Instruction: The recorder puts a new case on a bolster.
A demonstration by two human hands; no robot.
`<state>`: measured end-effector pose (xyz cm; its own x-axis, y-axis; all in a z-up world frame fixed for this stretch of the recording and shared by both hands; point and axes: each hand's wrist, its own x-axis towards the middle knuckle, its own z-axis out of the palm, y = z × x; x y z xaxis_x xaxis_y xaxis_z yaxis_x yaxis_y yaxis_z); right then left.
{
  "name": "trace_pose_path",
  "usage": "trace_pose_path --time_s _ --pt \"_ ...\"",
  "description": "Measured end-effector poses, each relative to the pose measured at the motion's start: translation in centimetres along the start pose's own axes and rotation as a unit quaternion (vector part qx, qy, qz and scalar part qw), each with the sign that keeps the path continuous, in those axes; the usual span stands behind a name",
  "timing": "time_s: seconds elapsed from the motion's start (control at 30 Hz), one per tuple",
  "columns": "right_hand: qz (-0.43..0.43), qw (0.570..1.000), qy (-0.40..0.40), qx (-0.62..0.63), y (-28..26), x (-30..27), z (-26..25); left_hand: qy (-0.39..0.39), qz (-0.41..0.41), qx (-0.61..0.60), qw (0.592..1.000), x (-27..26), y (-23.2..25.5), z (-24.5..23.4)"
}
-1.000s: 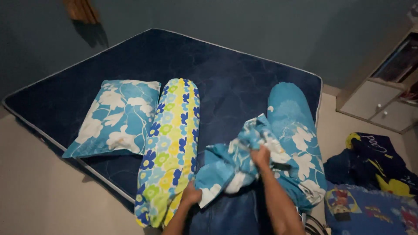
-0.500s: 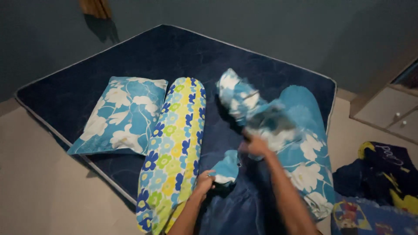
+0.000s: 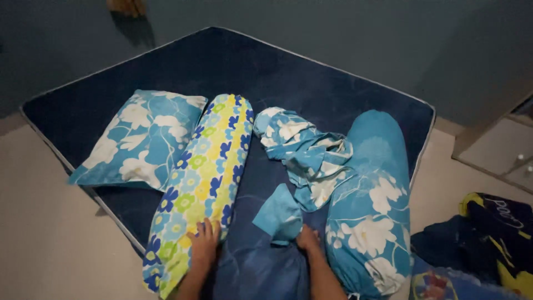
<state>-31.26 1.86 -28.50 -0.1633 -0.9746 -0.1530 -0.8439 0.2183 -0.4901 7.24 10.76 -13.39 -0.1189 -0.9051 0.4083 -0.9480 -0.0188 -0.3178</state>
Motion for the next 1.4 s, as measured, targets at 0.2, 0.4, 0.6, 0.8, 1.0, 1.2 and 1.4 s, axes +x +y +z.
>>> trace_pose_path --time_s 0.2,0.4,0.6,0.8,1.0,1.2,1.4 --pt "-0.052 0.989 -0.072 0.116 7.8 7.2 8.4 -0.033 0.021 -0.049 0.998 0.3 2.7 5.5" --pt "0.006 0.969 -0.044 0.243 8.0 5.4 7.6 -0.095 -0.015 -0.336 0.937 3.7 11.0 -0.2" --pt "-0.019 0.972 -0.015 0.235 7.9 5.1 7.0 -0.186 0.102 -0.393 0.895 2.4 13.9 -5.2" --pt "0.069 0.986 -0.045 0.144 2.8 -0.8 1.5 -0.300 0.151 -0.192 0.922 -2.4 8.9 -11.5" --pt "0.044 0.993 -0.015 0.106 7.1 2.1 5.9 -0.298 0.080 -0.323 0.895 0.4 3.1 -6.3" --pt "0.071 0.986 -0.081 0.126 6.2 5.9 4.5 -0.164 0.002 -0.483 0.860 7.0 0.6 -1.4" --pt "0.030 0.985 -0.152 -0.070 -0.8 5.4 -4.2 -0.292 -0.120 -0.487 0.815 13.5 0.1 3.9"
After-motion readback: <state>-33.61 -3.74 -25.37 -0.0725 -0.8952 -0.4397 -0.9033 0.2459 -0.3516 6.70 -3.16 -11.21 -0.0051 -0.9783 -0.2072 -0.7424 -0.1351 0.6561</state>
